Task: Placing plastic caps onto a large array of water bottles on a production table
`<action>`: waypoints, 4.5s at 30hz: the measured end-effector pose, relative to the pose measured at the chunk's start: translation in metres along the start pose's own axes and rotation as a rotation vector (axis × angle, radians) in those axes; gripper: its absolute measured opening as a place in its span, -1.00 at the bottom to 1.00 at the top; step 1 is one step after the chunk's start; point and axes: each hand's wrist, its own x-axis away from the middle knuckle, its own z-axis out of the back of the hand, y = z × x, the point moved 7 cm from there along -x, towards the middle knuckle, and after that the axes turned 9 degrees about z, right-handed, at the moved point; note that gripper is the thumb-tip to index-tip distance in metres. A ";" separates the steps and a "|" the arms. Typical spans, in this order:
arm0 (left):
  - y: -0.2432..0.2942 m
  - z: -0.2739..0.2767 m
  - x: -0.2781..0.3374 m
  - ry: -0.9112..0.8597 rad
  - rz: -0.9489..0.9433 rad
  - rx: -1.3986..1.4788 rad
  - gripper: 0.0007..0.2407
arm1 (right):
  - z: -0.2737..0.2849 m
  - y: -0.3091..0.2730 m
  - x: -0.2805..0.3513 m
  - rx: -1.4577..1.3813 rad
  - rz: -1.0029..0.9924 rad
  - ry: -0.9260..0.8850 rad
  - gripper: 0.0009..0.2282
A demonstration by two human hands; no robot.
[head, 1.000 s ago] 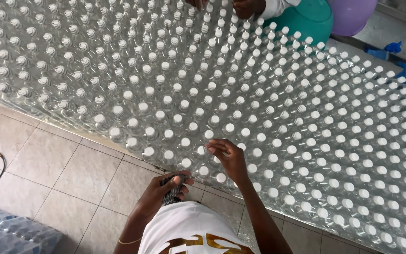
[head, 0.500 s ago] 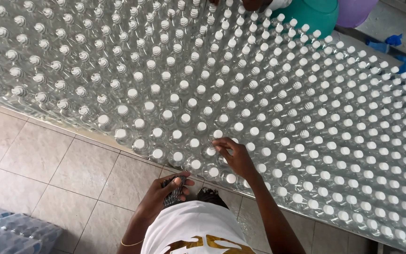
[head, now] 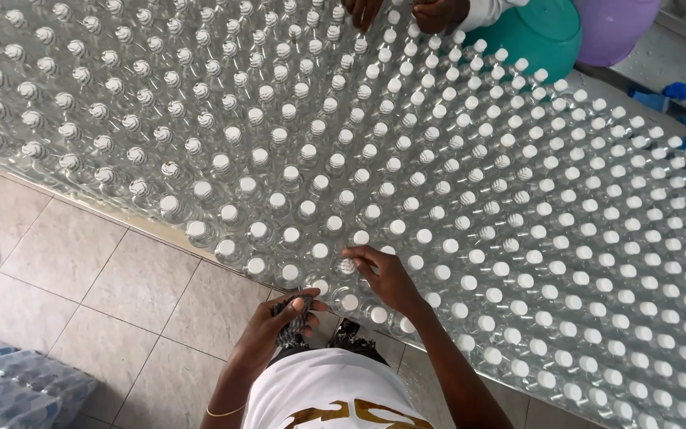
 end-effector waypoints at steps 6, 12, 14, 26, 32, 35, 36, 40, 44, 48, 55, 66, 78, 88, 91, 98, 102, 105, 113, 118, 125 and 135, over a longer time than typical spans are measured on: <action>-0.006 -0.011 -0.002 0.013 -0.039 0.052 -0.50 | 0.006 0.005 0.004 0.139 0.243 -0.128 -0.80; -0.011 -0.014 -0.007 0.052 -0.072 0.088 -0.50 | -0.002 0.041 -0.005 0.364 0.319 -0.104 -0.75; -0.009 -0.018 -0.006 0.056 -0.101 0.085 -0.50 | -0.003 0.038 -0.003 0.405 0.349 -0.142 -0.68; -0.012 -0.055 -0.018 -0.004 -0.104 0.187 -0.48 | 0.008 -0.003 -0.003 0.385 0.350 -0.263 -0.61; -0.022 -0.069 -0.027 -0.120 -0.077 0.184 -0.53 | 0.034 -0.051 0.022 0.097 0.323 -0.098 -0.71; -0.023 -0.082 -0.027 -0.194 -0.060 0.052 -0.59 | 0.027 -0.055 0.029 -0.004 0.292 -0.172 -0.70; -0.023 -0.087 -0.026 -0.204 -0.022 -0.002 -0.62 | 0.026 -0.057 0.031 -0.039 0.283 -0.193 -0.77; -0.033 -0.087 -0.035 -0.206 0.035 0.000 -0.57 | 0.035 -0.045 0.037 -0.132 0.176 -0.138 -0.83; -0.026 -0.092 -0.033 -0.216 -0.004 -0.025 -0.59 | 0.038 -0.026 0.037 -0.147 0.005 -0.095 -0.81; -0.024 -0.080 -0.035 -0.108 -0.003 0.055 -0.58 | 0.049 -0.010 0.023 -0.056 0.088 0.020 -0.79; -0.020 -0.044 -0.031 0.003 -0.093 0.123 -0.51 | 0.054 0.019 -0.037 -0.039 0.208 0.275 -0.83; -0.023 -0.026 -0.024 0.076 -0.085 0.193 -0.48 | 0.044 0.031 -0.028 0.168 0.332 -0.018 -0.74; -0.016 -0.045 -0.026 0.016 -0.097 0.148 -0.50 | 0.031 0.060 -0.030 0.359 0.112 -0.051 -0.83; -0.019 -0.075 -0.038 -0.062 -0.029 0.135 -0.49 | 0.052 -0.033 0.018 0.364 0.425 0.014 -0.78; -0.028 -0.087 -0.049 -0.157 -0.020 0.115 -0.53 | 0.046 -0.035 0.029 -0.065 0.090 -0.136 -0.59; -0.027 -0.110 -0.048 -0.254 0.002 -0.023 -0.62 | 0.049 -0.030 0.045 -0.081 0.112 -0.122 -0.80; -0.035 -0.109 -0.049 -0.236 0.090 -0.035 -0.62 | 0.048 -0.009 0.051 -0.191 0.007 -0.124 -0.81; -0.027 -0.115 -0.044 -0.270 0.073 -0.069 -0.60 | 0.050 -0.013 0.050 -0.201 -0.002 -0.159 -0.77; -0.030 -0.115 -0.045 -0.269 0.086 -0.095 -0.58 | 0.051 -0.015 0.047 -0.171 0.057 -0.165 -0.83; -0.021 -0.119 -0.040 -0.257 0.055 -0.081 -0.57 | 0.057 -0.012 0.041 -0.184 -0.023 -0.150 -0.84; -0.026 -0.110 -0.042 -0.234 0.048 -0.038 -0.60 | 0.062 0.007 0.030 -0.242 -0.009 -0.094 -0.84; -0.019 -0.091 -0.034 -0.088 0.061 0.016 -0.50 | 0.109 0.040 -0.016 -0.037 0.243 0.438 -0.89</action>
